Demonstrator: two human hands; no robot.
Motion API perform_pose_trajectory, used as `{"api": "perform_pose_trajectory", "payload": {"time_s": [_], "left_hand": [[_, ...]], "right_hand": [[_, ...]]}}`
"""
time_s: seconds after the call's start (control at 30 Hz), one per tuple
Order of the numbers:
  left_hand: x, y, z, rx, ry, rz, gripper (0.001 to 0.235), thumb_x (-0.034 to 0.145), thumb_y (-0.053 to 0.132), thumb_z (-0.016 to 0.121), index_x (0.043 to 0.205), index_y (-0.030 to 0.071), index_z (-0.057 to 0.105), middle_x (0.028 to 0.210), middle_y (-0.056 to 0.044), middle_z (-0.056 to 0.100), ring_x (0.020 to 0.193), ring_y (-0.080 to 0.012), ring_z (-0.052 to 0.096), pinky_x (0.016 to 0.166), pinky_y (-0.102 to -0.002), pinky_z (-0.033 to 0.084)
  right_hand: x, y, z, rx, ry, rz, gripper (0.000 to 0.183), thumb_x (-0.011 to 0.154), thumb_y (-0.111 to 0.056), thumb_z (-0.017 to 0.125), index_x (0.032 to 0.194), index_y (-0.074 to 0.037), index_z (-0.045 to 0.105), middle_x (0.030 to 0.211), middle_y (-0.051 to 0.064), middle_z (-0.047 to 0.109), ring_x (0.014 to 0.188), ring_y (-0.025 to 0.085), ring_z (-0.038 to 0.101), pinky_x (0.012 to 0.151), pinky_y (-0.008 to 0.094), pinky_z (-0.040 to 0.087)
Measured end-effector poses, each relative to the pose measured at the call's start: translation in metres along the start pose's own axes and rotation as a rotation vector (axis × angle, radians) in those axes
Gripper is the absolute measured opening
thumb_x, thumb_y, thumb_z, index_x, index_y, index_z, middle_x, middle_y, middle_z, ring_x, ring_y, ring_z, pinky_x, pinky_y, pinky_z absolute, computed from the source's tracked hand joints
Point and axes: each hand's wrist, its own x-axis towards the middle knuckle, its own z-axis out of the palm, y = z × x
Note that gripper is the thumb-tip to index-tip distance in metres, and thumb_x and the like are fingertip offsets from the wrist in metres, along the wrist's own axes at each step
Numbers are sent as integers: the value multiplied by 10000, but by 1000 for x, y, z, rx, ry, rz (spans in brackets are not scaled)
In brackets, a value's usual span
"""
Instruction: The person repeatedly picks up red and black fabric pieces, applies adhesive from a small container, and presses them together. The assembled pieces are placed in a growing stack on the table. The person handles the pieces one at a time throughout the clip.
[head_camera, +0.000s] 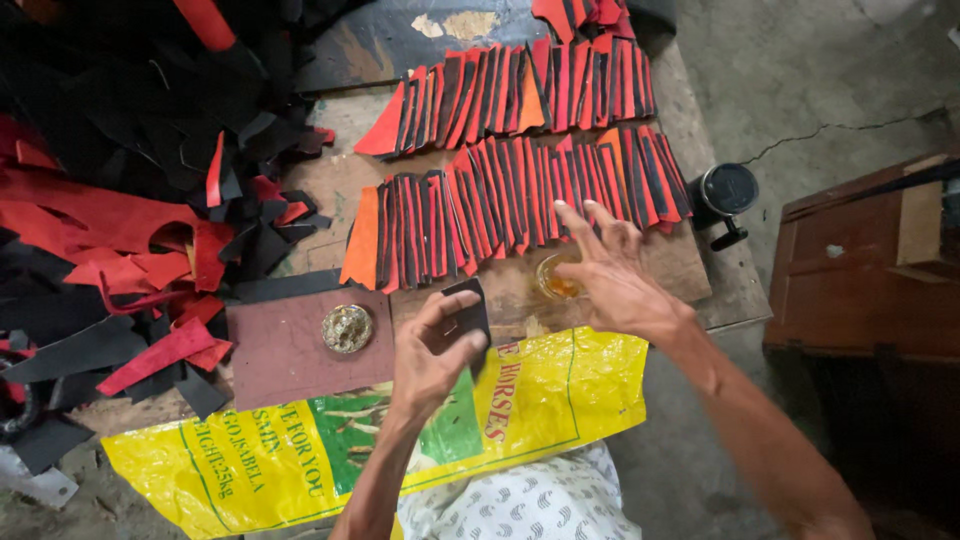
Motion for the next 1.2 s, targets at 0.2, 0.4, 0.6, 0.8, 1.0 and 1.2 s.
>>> {"api": "perform_pose_trajectory", "payload": {"time_s": [0.2, 0.4, 0.6, 0.8, 1.0, 1.2], "left_hand": [[-6, 21, 4, 43, -113, 107, 540, 849, -128, 613, 1382, -68, 544, 1265, -54, 487, 1147, -152, 597, 956, -264, 536], [-2, 25, 7, -24, -94, 35, 522, 865, -94, 625, 1379, -63, 541, 1206, -48, 486, 1075, -156, 609, 904, -299, 575], [-2, 22, 4, -111, -99, 13, 526, 875, -50, 653, 1387, -69, 535, 1203, -33, 490, 1149, -153, 604, 987, -289, 518], [-1, 20, 3, -78, -148, 29, 540, 890, -42, 633, 1419, -69, 531, 1251, -44, 493, 1213, -158, 586, 1056, -288, 471], [0, 13, 10, -103, -165, 67, 584, 874, -50, 664, 1432, -59, 492, 1259, -46, 488, 1236, -179, 587, 1049, -304, 482], [-1, 13, 10, -151, -171, 55, 593, 879, -18, 689, 1434, -59, 484, 1265, -47, 487, 1215, -181, 589, 1028, -308, 499]], "right_hand": [[15, 0, 12, -110, 28, -96, 268, 637, -70, 817, 887, -139, 750, 1679, 137, 69, 1527, 423, 38, 1144, 618, 114], [14, -6, 7, -54, -132, -11, 219, 627, -135, 849, 808, -93, 733, 1679, 118, 76, 1543, 393, 8, 1169, 580, 96], [-15, 1, -10, 250, 251, -14, 366, 611, -45, 821, 962, -132, 764, 1589, 163, 296, 1498, 386, 200, 1165, 556, 176], [-57, -5, 7, 215, 436, -22, 469, 769, -124, 763, 1231, -170, 700, 1593, 172, 330, 1480, 394, 267, 1188, 527, 234], [-78, -21, 42, 118, 506, 6, 569, 847, -115, 661, 1410, -162, 593, 1599, 239, 297, 1456, 449, 279, 1173, 541, 244], [-79, -26, 69, -58, 648, -2, 449, 909, -68, 631, 1354, -112, 683, 1537, 238, 411, 1386, 391, 357, 1110, 512, 300]]}}
